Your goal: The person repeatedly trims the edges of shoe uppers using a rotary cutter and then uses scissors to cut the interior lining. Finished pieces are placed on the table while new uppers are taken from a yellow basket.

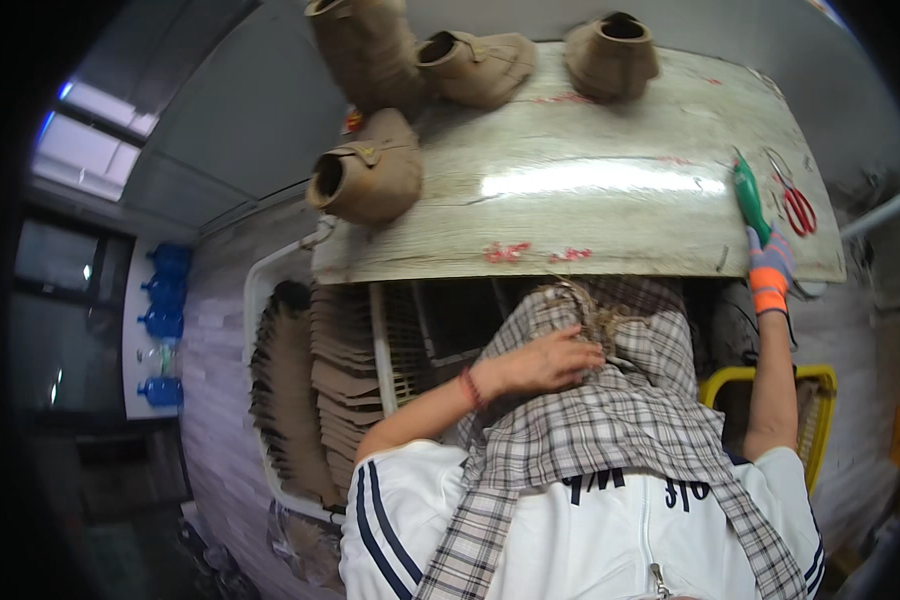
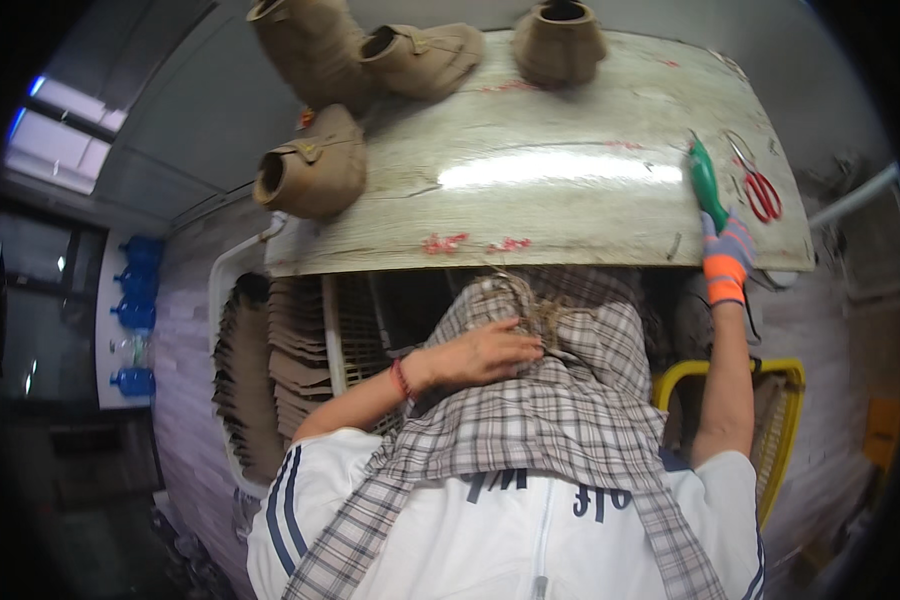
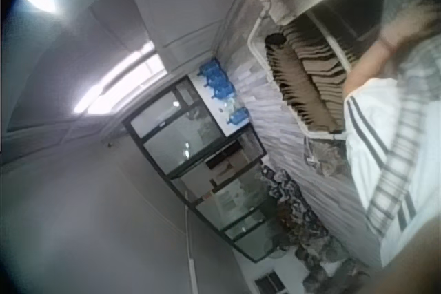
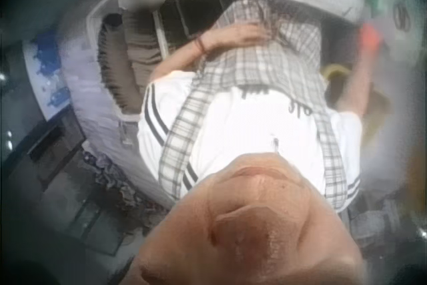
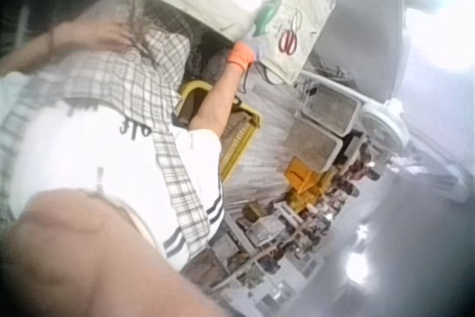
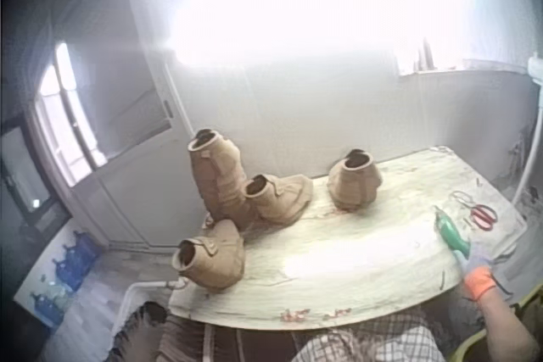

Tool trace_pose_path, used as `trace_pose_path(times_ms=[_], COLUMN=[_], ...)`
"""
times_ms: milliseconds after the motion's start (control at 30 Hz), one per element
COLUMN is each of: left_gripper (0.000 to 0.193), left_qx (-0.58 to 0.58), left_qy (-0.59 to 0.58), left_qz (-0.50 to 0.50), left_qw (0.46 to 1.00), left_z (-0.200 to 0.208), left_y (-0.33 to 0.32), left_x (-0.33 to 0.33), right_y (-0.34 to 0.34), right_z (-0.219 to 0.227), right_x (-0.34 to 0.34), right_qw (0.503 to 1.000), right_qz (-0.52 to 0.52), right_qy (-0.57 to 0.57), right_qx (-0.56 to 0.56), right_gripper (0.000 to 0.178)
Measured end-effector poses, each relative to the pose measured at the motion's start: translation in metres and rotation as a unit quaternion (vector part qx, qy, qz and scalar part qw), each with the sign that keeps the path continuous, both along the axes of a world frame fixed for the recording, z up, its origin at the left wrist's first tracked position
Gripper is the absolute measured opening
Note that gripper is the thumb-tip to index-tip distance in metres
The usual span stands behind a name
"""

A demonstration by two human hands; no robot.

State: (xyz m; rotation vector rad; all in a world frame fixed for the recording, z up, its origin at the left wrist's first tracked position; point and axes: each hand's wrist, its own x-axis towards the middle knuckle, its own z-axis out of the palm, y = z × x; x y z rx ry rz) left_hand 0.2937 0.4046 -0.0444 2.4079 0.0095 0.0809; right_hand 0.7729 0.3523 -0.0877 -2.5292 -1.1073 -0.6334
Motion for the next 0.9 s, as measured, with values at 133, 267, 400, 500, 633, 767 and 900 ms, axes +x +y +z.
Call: trace_pose_path(times_ms=[133,267,400,500,633,767,900], left_gripper=[0.025,0.018,0.069,0.053,0.038,0.038,0.039], left_qx=[-0.320,0.145,0.465,0.402,0.429,0.355,0.375], left_qy=[0.132,-0.168,-0.078,0.114,0.312,0.207,0.217], left_qz=[0.090,0.505,0.560,0.526,0.433,0.430,0.344], left_qw=[0.934,0.834,0.682,0.741,0.729,0.804,0.833], left_z=[0.094,0.127,0.139,0.142,0.167,0.131,0.126], left_y=[0.010,0.074,0.173,0.209,0.204,0.244,0.205], left_x=[-0.059,-0.104,-0.137,-0.139,-0.071,-0.092,-0.083], right_y=[0.015,0.027,0.031,0.043,0.016,-0.028,-0.009], right_z=[0.002,0.016,0.027,0.041,0.056,0.014,-0.002], right_x=[0.000,-0.005,0.034,0.052,0.148,0.256,0.245], right_qw=[0.997,0.993,0.982,0.988,0.994,0.996,0.993], right_qz=[-0.018,0.008,0.101,0.087,0.019,-0.005,0.038], right_qy=[0.013,0.041,0.126,0.119,0.108,0.084,0.077], right_qx=[-0.070,-0.113,-0.102,-0.047,-0.020,0.001,-0.080], right_gripper=[0.059,0.051,0.047,0.051,0.045,0.039,0.044])
